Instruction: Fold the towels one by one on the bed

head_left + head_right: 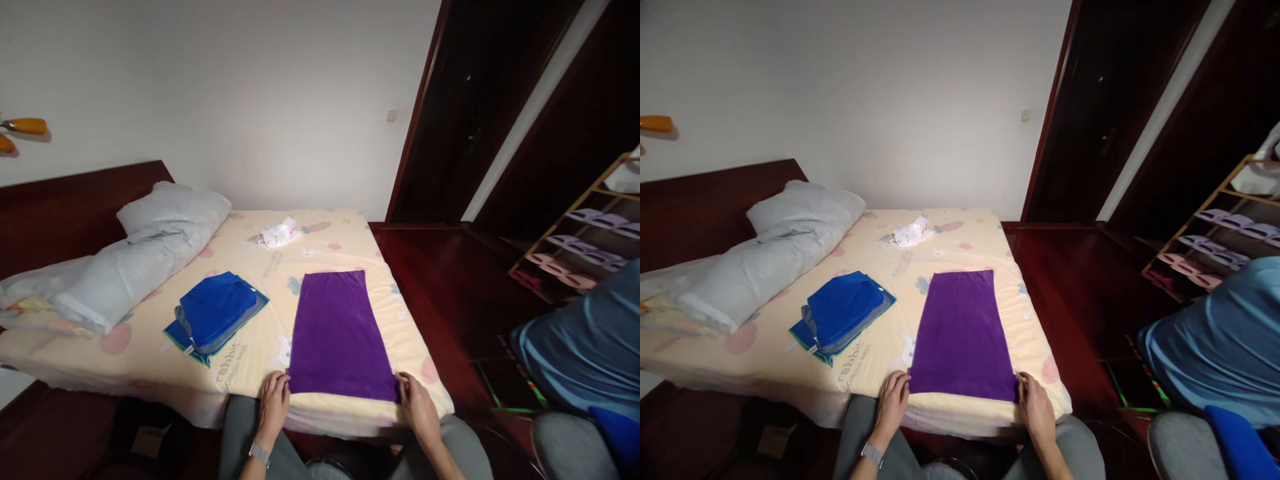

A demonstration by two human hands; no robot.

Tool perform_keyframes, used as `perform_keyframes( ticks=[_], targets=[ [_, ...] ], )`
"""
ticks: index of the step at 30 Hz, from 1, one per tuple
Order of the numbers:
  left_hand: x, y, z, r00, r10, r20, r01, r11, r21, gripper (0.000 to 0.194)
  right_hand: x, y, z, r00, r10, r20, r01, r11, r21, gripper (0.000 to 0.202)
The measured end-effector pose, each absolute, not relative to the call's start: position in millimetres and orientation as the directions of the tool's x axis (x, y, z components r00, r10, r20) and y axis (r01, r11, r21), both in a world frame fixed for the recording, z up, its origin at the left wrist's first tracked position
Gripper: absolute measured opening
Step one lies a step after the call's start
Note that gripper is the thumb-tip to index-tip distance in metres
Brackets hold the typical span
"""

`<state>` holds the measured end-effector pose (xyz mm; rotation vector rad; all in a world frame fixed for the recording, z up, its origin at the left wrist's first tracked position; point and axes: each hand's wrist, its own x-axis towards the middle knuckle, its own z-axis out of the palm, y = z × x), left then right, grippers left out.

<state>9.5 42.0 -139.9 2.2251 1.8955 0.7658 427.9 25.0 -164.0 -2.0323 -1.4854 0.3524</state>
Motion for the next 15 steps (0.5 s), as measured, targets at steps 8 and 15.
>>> perform_keyframes(
  ticks=[8, 15],
  targets=[
    [-2.8, 49.4, -129.0, 0.379, 0.907, 0.182, 0.813, -0.421, 0.403, 0.066, 433.3, 10.3, -160.6, -0.023, 0.988, 0.152, 0.797, 0.11, -0.594, 0.056],
    [-5.5, 60.1, -148.3, 0.285, 0.938, 0.196, 0.782, -0.346, 0.519, 0.052, 436.9, 25.0, -177.2, 0.003, 0.972, 0.235, 0.743, 0.155, -0.651, 0.048]
  ],
)
